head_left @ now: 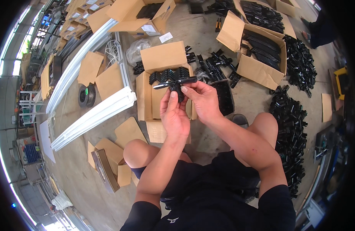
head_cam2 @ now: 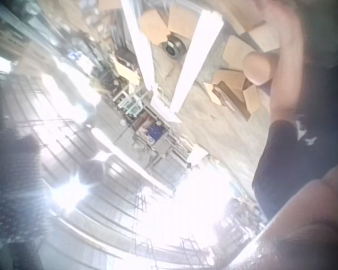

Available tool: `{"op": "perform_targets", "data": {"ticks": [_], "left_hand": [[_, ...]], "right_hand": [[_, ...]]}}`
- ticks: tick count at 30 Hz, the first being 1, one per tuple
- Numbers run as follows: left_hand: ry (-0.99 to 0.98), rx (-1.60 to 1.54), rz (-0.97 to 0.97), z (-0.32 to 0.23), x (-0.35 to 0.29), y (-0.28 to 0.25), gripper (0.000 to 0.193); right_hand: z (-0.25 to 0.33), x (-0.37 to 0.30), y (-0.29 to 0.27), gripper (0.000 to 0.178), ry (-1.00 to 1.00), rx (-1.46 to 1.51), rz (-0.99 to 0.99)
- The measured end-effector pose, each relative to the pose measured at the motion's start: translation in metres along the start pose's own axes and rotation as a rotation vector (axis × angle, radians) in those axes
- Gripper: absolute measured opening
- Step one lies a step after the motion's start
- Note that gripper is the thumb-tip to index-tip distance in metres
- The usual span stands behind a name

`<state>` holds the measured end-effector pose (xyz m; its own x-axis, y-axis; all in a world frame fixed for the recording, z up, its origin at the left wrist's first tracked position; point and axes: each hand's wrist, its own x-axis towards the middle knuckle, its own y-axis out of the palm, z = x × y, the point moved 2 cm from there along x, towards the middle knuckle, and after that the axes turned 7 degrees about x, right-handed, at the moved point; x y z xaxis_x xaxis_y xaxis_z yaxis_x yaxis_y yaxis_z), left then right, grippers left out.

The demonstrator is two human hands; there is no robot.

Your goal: The person sits on the floor and assembles small black plastic components by hand. They pick up individual pieces from cardboard boxes, connect them together, and place the assembled units back into the boxes.

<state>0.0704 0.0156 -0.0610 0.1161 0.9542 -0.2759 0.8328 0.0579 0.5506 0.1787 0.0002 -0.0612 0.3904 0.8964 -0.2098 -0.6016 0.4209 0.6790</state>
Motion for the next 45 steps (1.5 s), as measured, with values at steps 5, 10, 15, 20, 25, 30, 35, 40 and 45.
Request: {"op": "perform_targets", "data": {"ticks": [5, 10, 15, 20, 25, 30, 35, 40, 45], "left_hand": [[0.02, -0.012, 0.002, -0.002, 0.003, -0.003, 0.027], [0.035, -0.002, -0.02, -0.002, 0.005, -0.007, 0.026], [0.05, -0.006, -0.02, -0.005, 0.005, -0.008, 0.026], [0.077, -0.018, -0.007, -0.006, 0.005, -0.004, 0.025], [0.034, -0.052, -0.041, -0.005, 0.005, -0.002, 0.027], [0.028, -0.069, -0.08, 0.003, 0.007, -0.005, 0.028], [0.022, -0.081, -0.046, 0.005, 0.006, -0.003, 0.029], [0.067, -0.059, -0.068, 0.005, 0.003, -0.005, 0.028], [0.091, -0.124, -0.038, 0.013, 0.002, -0.002, 0.026]], "right_hand": [[0.001, -0.001, 0.004, 0.011, -0.015, -0.108, 0.003], [-0.008, 0.002, 0.005, 0.012, -0.024, -0.093, -0.023], [-0.011, 0.004, 0.007, 0.012, -0.01, -0.045, -0.02], [-0.007, 0.005, 0.009, 0.012, -0.032, -0.072, -0.006], [-0.013, 0.005, 0.005, 0.011, -0.051, -0.061, -0.017], [-0.008, 0.005, 0.004, 0.013, -0.03, -0.181, -0.037], [-0.015, 0.008, -0.006, 0.014, -0.045, -0.126, -0.073], [-0.019, 0.005, -0.008, 0.012, -0.054, -0.121, -0.059], [-0.019, 0.007, -0.018, 0.01, -0.047, -0.093, -0.029]]}}
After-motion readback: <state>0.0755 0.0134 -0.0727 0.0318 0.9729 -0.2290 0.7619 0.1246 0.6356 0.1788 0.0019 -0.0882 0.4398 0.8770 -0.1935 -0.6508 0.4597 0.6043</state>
